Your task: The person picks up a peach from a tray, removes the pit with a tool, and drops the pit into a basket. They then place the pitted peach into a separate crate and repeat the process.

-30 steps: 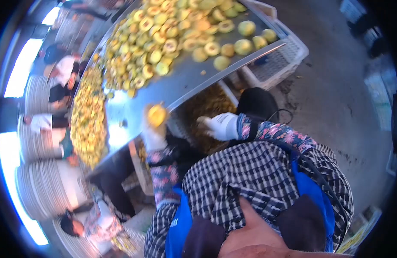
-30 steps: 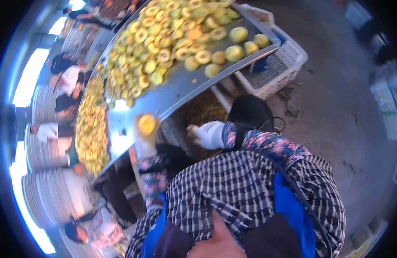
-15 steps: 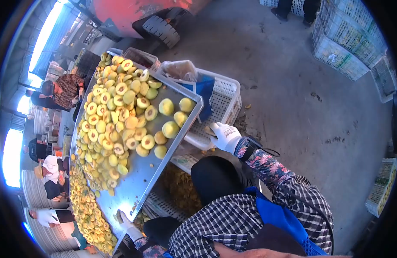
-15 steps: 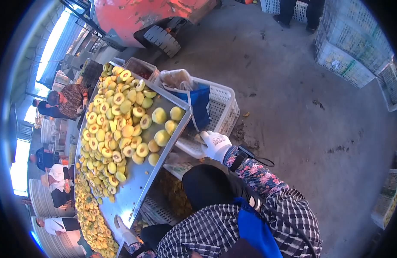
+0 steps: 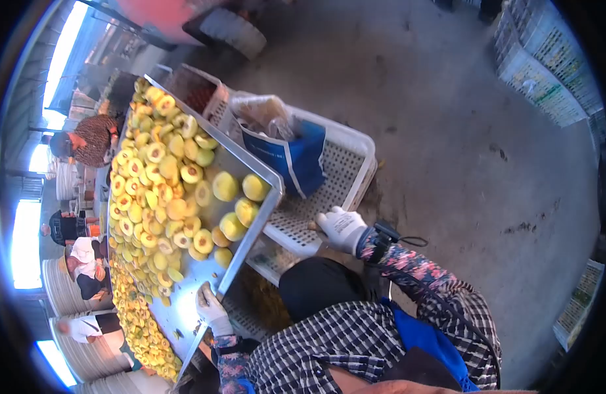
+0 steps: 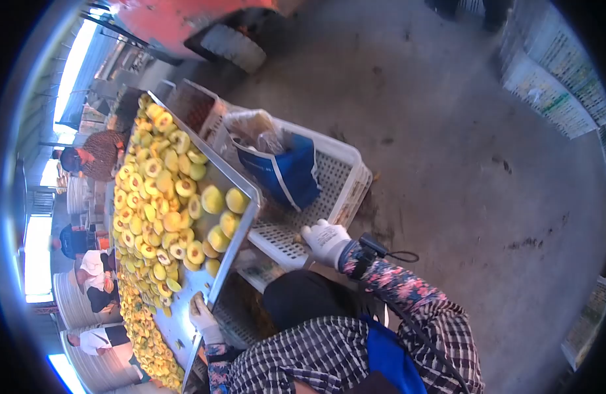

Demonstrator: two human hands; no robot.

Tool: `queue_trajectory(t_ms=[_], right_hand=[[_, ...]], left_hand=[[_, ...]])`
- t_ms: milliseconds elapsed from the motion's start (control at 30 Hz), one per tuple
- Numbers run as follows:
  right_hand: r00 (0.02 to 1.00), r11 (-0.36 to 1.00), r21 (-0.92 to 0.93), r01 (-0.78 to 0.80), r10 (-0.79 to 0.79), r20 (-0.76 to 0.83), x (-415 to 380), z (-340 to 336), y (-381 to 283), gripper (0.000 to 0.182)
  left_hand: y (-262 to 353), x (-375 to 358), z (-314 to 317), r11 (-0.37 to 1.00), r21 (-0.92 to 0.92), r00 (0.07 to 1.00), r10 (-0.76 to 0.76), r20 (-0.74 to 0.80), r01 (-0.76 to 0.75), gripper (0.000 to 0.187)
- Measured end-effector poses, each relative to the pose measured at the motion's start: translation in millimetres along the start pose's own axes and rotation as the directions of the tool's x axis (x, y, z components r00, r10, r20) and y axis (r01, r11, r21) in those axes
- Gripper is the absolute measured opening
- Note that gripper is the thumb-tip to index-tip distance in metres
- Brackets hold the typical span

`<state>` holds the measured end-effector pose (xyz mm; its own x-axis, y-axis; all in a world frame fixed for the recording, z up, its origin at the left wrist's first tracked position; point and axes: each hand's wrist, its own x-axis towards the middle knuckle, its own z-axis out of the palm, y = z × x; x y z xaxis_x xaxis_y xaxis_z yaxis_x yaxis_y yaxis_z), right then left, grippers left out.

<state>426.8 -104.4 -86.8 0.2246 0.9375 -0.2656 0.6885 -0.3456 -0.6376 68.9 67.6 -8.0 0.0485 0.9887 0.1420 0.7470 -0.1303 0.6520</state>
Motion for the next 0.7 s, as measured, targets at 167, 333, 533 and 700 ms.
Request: queue_trajectory(t_ms=[167, 333, 533, 700], right_hand=[[0.975, 0.99, 0.062, 0.125, -0.111, -0.193, -44, 21, 22, 0.023], [0.903, 0.967, 0.101, 0.233, -0.177, -0.391, -52, 19, 36, 0.026], [0.889, 0.99, 0.124, 0.066, -0.002, -0.457, -113, 1, 64, 0.026], [0.897, 0.99, 0.133, -0.036, 0.091, -0.433, -158, 1, 79, 0.027]], left_hand=[[10, -16, -2, 0.983, -0.177, 0.998, -0.045, -0.037, 0.038, 0.027], [6, -13, -9, 0.998, -0.054, 1.0, -0.011, 0.013, 0.012, 0.025], [-2, -7, -10, 0.999, -0.033, 0.999, 0.03, 0.043, -0.028, 0.024], [14, -16, -2, 0.996, -0.095, 1.0, -0.006, -0.019, 0.004, 0.028]])
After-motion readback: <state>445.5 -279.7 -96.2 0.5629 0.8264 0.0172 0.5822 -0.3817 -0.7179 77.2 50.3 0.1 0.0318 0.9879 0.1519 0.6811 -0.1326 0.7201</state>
